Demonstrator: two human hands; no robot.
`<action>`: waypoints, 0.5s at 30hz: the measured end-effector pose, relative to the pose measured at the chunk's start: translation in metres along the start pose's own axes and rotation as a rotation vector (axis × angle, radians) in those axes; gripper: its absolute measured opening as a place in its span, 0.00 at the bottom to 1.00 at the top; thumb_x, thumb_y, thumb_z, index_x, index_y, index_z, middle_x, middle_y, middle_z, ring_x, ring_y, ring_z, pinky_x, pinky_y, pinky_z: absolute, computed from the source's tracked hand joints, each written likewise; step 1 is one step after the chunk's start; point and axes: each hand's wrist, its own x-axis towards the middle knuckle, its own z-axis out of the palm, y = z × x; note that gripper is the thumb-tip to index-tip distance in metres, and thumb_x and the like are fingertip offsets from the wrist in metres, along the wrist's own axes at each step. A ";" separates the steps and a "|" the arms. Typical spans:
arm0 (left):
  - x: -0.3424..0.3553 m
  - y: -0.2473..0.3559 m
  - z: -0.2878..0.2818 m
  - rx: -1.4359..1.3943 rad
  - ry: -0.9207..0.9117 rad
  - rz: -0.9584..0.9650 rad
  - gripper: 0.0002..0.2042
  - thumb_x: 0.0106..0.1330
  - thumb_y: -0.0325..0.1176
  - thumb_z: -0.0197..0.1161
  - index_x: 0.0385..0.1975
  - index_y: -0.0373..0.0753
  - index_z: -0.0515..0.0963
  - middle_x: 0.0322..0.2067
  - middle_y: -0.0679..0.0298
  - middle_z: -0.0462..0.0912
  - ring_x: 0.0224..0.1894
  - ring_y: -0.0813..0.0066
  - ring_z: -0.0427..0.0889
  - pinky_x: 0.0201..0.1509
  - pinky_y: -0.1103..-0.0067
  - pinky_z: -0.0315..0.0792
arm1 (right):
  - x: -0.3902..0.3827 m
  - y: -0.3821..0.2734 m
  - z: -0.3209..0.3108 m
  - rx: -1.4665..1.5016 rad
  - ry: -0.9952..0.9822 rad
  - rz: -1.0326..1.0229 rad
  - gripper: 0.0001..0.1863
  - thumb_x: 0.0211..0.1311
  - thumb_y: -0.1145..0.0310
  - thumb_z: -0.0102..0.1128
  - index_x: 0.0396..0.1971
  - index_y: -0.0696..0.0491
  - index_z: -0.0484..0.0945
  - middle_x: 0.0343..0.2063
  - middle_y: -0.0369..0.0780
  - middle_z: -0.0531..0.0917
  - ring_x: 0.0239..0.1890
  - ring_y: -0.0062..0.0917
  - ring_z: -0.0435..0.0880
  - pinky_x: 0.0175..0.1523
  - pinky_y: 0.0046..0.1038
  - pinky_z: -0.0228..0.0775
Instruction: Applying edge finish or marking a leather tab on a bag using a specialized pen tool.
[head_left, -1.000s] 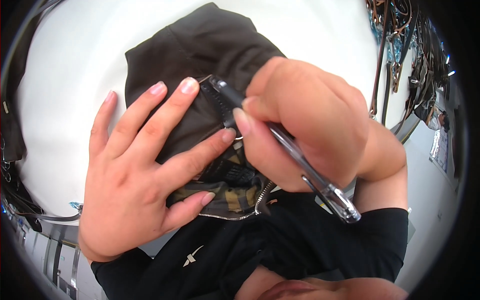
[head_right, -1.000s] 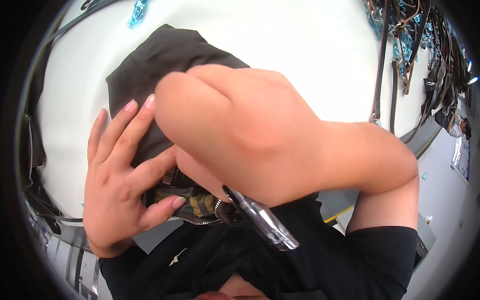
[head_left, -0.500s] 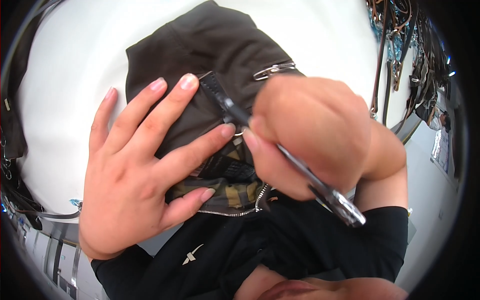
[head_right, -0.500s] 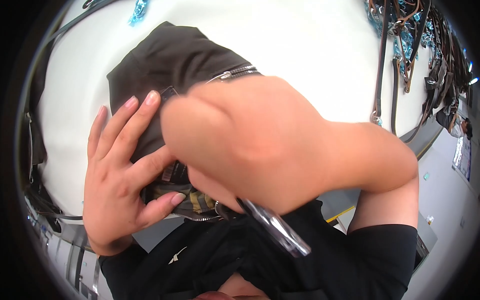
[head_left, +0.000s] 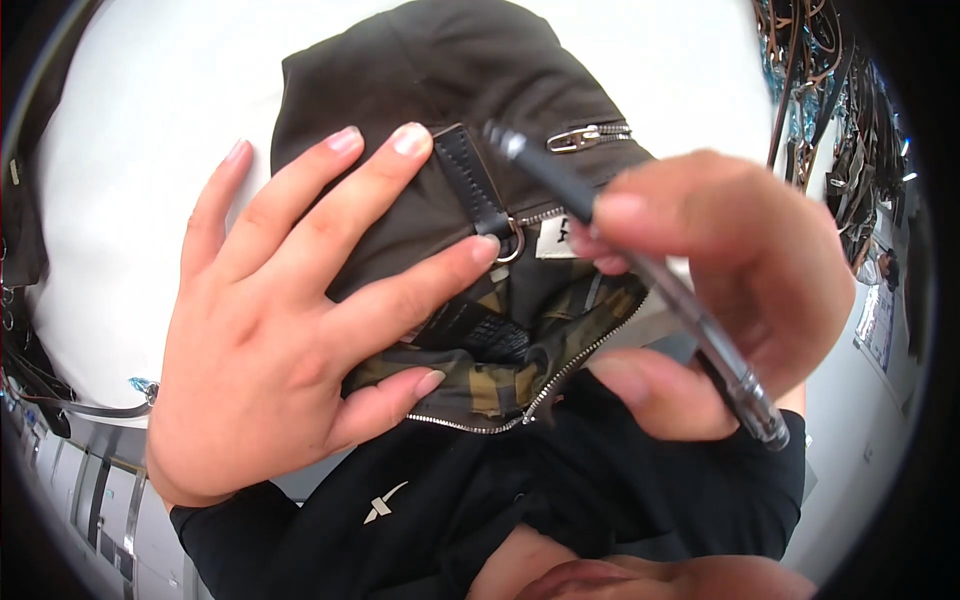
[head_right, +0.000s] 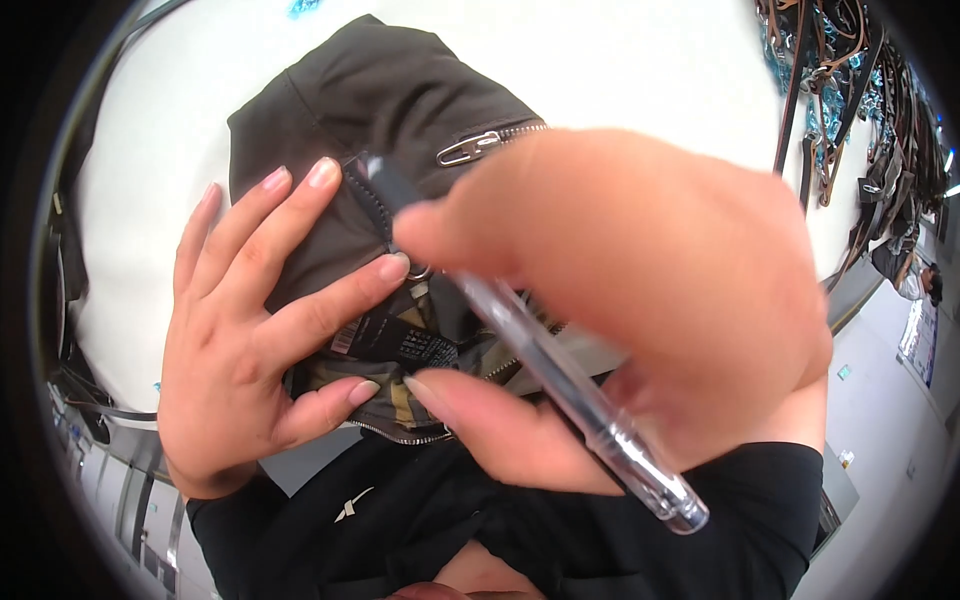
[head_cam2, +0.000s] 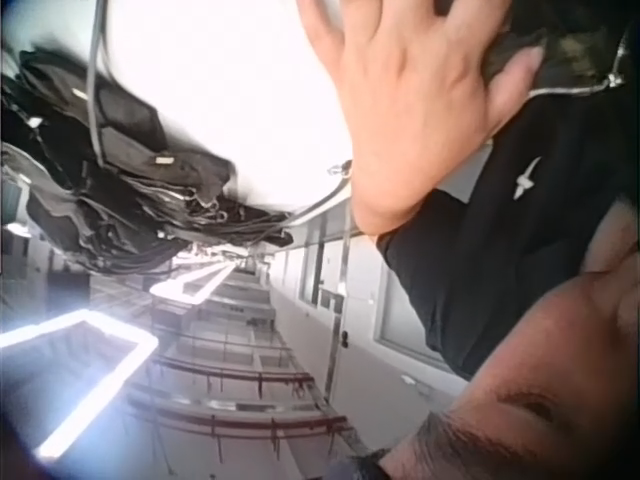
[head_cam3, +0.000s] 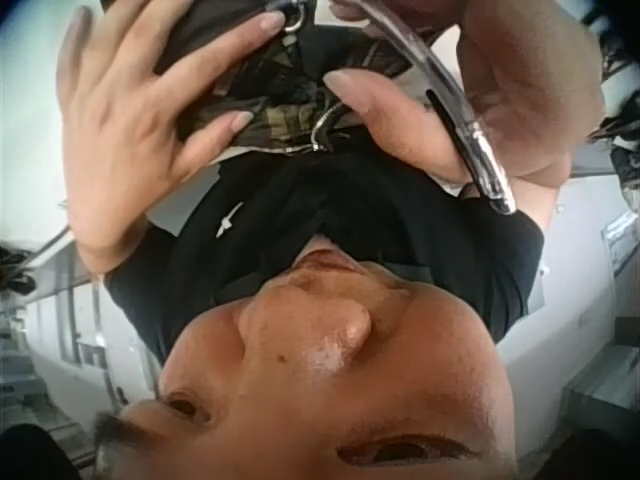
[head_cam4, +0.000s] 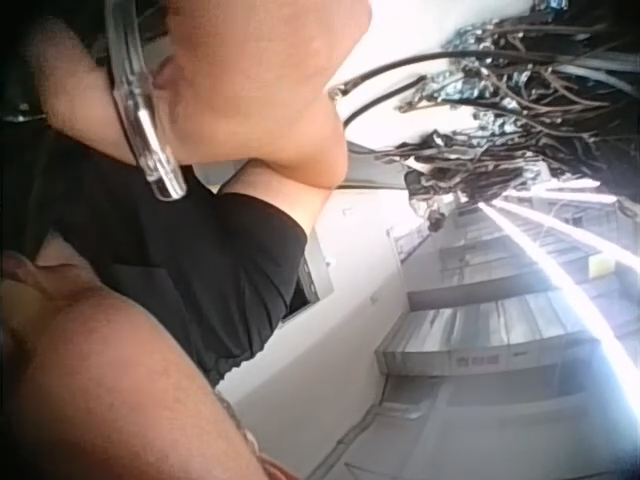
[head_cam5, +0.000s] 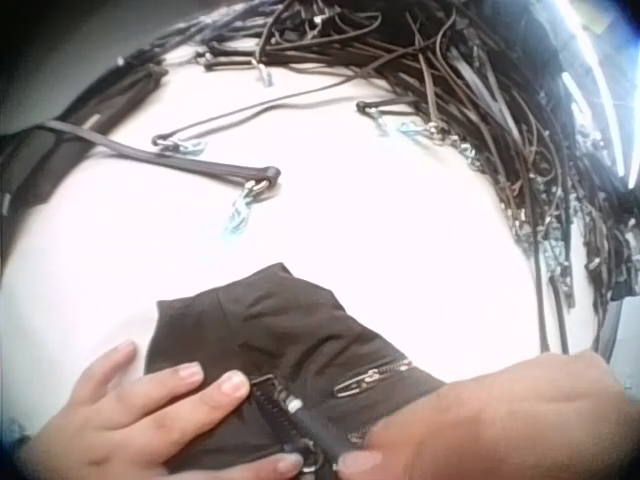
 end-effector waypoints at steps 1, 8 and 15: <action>-0.003 0.000 0.000 0.006 0.012 -0.001 0.30 0.53 0.60 0.66 0.58 0.60 0.84 0.71 0.53 0.70 0.72 0.48 0.67 0.75 0.48 0.52 | -0.003 -0.010 0.004 -0.284 -0.038 -0.017 0.19 0.48 0.71 0.73 0.39 0.66 0.82 0.28 0.50 0.86 0.29 0.34 0.88 0.36 0.28 0.80; -0.004 0.001 0.000 0.003 0.028 0.004 0.31 0.50 0.59 0.67 0.57 0.59 0.85 0.70 0.52 0.71 0.70 0.48 0.68 0.74 0.48 0.53 | -0.004 -0.014 0.017 -0.463 -0.034 -0.043 0.10 0.39 0.75 0.67 0.28 0.57 0.82 0.23 0.44 0.85 0.22 0.35 0.84 0.29 0.31 0.74; 0.002 0.002 -0.002 0.011 -0.002 -0.001 0.31 0.48 0.57 0.68 0.55 0.57 0.86 0.70 0.51 0.71 0.71 0.47 0.68 0.75 0.47 0.51 | 0.004 -0.008 0.021 -0.458 0.011 0.001 0.11 0.38 0.76 0.66 0.28 0.56 0.82 0.26 0.43 0.85 0.23 0.34 0.83 0.31 0.31 0.75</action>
